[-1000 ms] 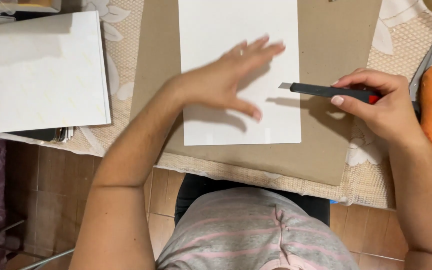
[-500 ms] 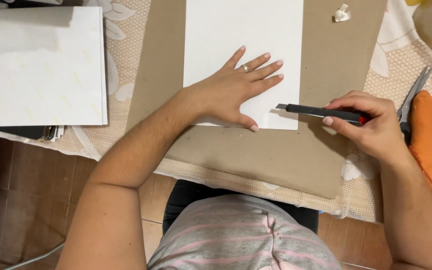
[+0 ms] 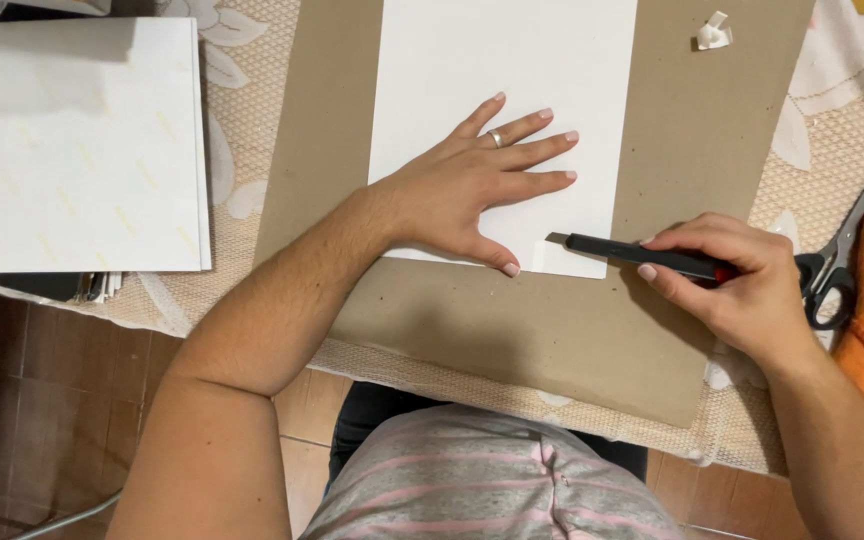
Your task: The person uses a utility knife to trim the edges of a white sheet of paper placed on a brown cutting board. They then flip the paper over to reveal a color swatch chart and continue to trim the edges and remove small paper scraps by hand.
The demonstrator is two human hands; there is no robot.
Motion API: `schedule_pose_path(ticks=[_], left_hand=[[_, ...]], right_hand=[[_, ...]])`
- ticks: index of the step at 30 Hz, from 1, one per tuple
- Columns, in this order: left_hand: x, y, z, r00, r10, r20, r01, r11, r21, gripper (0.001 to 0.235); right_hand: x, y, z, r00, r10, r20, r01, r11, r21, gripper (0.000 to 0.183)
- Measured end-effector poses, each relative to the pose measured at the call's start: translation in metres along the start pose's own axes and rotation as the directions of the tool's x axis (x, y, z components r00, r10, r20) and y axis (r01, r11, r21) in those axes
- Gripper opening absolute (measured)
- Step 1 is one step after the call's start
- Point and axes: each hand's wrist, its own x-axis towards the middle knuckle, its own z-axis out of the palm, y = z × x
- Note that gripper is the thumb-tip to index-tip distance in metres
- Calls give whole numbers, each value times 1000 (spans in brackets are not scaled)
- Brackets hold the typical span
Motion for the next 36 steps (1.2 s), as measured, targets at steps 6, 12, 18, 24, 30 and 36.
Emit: schedule_pose_path(ticks=[6,12,18,24,30,36], left_hand=[[-1,0,1,1000,-7,1,7,1000,16,98],[-1,0,2,1000,0,-1,0,999,35,99],[-1,-1,3,1000,3,-11,-2,999,38,100],[-1,0,3,1000,-7,-2,7,999,45,99],[-1,0,2,1000,-10,2,10,999,49,99],[-1,-1,2,1000,-10,0,10,999,46,99]], right_hand=[[-1,1,0,1000,-5,22,5,1000,-3,18],[0,-2,-1,1000,-13,18,13,1000,-12,19],[0,1,0,1000,-7,15,7,1000,-2,20],[-1,7,-1,999,-27,21,27,999,26,20],[-1,13,-1,1000,-16,17,15,999,47,22],[2,7,-1,1000,-13,-14,14,999,48,20]])
